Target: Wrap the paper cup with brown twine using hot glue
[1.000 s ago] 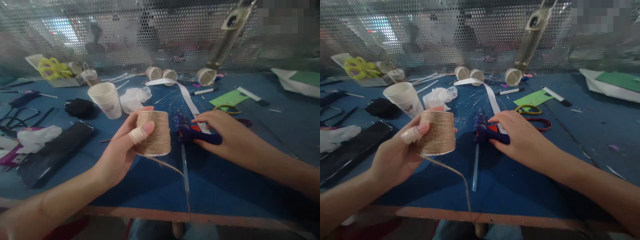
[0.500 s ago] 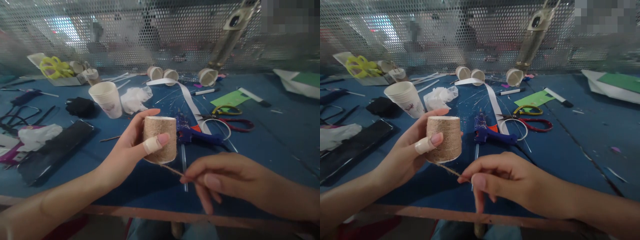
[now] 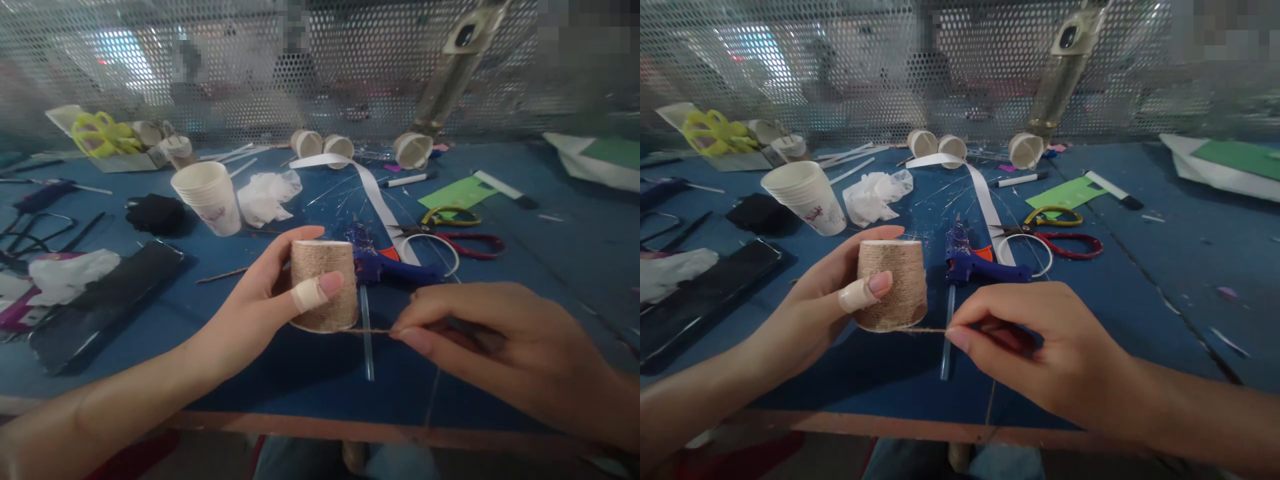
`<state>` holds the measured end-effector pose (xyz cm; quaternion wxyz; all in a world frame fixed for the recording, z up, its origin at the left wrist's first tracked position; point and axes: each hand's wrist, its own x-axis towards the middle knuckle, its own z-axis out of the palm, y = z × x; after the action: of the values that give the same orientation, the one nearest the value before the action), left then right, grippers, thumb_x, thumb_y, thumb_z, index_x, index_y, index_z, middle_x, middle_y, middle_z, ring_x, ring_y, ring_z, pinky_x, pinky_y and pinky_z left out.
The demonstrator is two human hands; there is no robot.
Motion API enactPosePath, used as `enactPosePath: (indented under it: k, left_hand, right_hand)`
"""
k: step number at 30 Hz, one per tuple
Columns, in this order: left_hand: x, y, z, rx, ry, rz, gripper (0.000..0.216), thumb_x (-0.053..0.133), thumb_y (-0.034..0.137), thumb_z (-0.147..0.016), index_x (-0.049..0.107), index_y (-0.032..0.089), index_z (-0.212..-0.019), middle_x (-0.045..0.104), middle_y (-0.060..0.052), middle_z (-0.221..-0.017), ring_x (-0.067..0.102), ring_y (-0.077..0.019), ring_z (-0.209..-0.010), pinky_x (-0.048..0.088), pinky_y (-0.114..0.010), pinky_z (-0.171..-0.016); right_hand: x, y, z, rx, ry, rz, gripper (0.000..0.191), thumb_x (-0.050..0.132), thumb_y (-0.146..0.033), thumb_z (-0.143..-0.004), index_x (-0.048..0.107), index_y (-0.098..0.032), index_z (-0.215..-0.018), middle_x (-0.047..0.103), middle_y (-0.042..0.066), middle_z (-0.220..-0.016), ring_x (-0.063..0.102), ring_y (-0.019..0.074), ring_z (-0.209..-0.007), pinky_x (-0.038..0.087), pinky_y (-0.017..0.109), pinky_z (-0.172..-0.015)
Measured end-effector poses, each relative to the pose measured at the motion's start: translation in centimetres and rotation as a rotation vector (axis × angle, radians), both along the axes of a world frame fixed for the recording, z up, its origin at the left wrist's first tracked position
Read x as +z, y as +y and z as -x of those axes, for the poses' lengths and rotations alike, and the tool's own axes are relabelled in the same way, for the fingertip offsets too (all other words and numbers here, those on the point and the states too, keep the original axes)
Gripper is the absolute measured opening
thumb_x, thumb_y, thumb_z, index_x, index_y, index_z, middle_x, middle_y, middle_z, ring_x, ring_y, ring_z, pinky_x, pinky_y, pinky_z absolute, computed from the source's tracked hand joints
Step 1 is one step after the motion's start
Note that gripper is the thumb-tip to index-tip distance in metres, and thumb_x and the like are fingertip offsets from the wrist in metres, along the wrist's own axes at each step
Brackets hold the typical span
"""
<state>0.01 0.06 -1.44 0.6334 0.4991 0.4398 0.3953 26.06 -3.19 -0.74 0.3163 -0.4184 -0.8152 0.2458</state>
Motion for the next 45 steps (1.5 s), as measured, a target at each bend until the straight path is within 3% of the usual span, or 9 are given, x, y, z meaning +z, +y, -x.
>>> enactPosePath:
  k: [8, 15, 21, 45]
  left_hand:
    - [0.6, 0.4, -0.4, -0.043, -0.024, 0.102, 0.069, 0.097, 0.055, -0.079, 0.072, 0.031, -0.139, 0.076, -0.004, -0.136, 0.067, -0.0356, -0.133, 0.054, -0.049, -0.111]
    - [0.0, 0.3, -0.4, -0.076, -0.089, 0.115, 0.068, 0.095, 0.049, -0.082, 0.071, 0.029, -0.142, 0.078, -0.008, -0.134, 0.068, -0.0403, -0.135, 0.051, -0.056, -0.117]
    - [-0.2, 0.0, -0.6, -0.072, -0.126, 0.102, 0.064, 0.093, 0.047, -0.083, 0.073, 0.029, -0.142, 0.079, -0.01, -0.133, 0.067, -0.0411, -0.136, 0.05, -0.058, -0.118]
    - [-0.2, -0.4, -1.2, -0.067, -0.163, 0.099, 0.06, 0.095, 0.047, -0.082, 0.074, 0.031, -0.136, 0.077, -0.009, -0.133, 0.07, -0.0391, -0.128, 0.058, -0.052, -0.106]
  right_hand:
    - [-1.5, 0.1, -0.3, 0.008, 0.017, -0.083, 0.015, 0.07, -0.027, -0.104, 0.076, -0.028, -0.09, 0.064, -0.009, -0.061, 0.048, 0.0072, -0.047, 0.038, 0.021, -0.048]
    - [-1.8, 0.2, -0.5, 0.028, 0.032, -0.048, 0.015, 0.07, -0.026, -0.104, 0.075, -0.026, -0.09, 0.061, -0.01, -0.057, 0.042, 0.0058, -0.044, 0.032, 0.021, -0.045]
    - [-1.6, 0.1, -0.3, 0.019, 0.023, 0.042, 0.022, 0.067, -0.032, -0.105, 0.075, -0.023, -0.087, 0.065, -0.006, -0.059, 0.046, 0.0075, -0.045, 0.034, 0.023, -0.045]
    - [-1.9, 0.2, -0.2, 0.028, 0.006, 0.081, 0.026, 0.063, -0.034, -0.107, 0.067, -0.024, -0.083, 0.054, -0.008, -0.057, 0.041, 0.0075, -0.048, 0.034, 0.023, -0.05]
